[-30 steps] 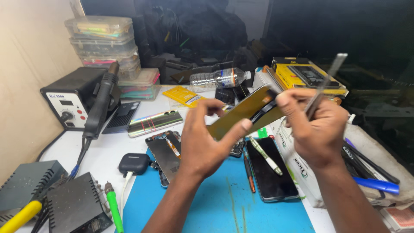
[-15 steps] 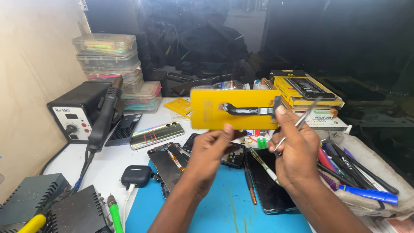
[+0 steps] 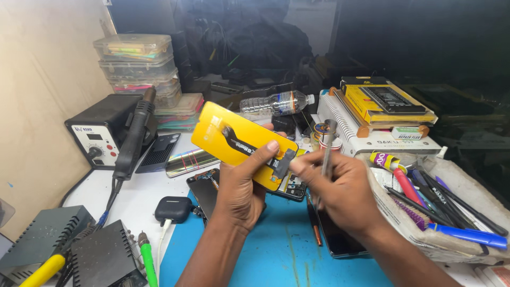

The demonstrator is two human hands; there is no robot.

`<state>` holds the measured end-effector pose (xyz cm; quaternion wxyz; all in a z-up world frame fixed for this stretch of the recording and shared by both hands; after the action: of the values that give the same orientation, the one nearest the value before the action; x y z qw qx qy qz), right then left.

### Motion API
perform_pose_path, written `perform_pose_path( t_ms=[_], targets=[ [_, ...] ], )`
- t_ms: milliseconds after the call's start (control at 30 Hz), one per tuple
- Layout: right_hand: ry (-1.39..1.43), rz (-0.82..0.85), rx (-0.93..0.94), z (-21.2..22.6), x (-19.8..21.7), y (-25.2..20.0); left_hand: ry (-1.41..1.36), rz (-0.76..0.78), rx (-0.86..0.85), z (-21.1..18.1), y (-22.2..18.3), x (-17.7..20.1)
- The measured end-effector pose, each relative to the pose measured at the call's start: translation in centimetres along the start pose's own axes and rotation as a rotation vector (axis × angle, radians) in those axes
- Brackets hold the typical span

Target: The person manipulates the internal components of a disassembled mobile phone using tweezers. They hold a small circuit board and use the tweezers to precisely poke at and arrange flexible connectors and thin wires. Later, they handle a yellow internal component, likely a battery or screen backing, and use the tweezers to peel or adjust a thin adhesive strip or ribbon cable on its surface.

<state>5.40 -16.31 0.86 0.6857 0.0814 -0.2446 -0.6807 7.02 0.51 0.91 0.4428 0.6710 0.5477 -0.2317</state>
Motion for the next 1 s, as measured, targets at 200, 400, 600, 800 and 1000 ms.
perform_pose_path(
  t_ms=[200, 400, 600, 800, 1000],
  targets=[
    [0.209, -0.166, 0.365, 3.5, 2.7, -0.8, -0.053, 0.009, 0.048, -0.2, 0.0, 0.1],
    [-0.149, -0.22, 0.429, 4.7, 1.9, -2.0, -0.024, 0.03, 0.056, 0.0, -0.1, 0.0],
    [-0.213, -0.232, 0.429, 4.6, 1.8, -2.0, -0.011, 0.015, 0.042, -0.1, -0.1, 0.0],
    [-0.274, -0.258, 0.431, 4.6, 1.6, -1.9, 0.047, -0.004, 0.035, -0.2, -0.2, 0.1],
    [-0.21, -0.257, 0.483, 4.1, 1.8, -1.6, 0.061, 0.096, 0.115, 0.1, -0.6, -0.1]
  ],
)
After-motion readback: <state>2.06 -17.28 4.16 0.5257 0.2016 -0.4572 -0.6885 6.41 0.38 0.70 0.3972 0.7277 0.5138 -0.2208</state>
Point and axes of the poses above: each hand's wrist, its own y-axis towards the middle knuckle, its own x-axis out of the back of the hand, z = x × y, the point moved 5 cm from there along y, towards the middle knuckle, and after that the axes turned 11 degrees about -y, right-handed, at the moved point
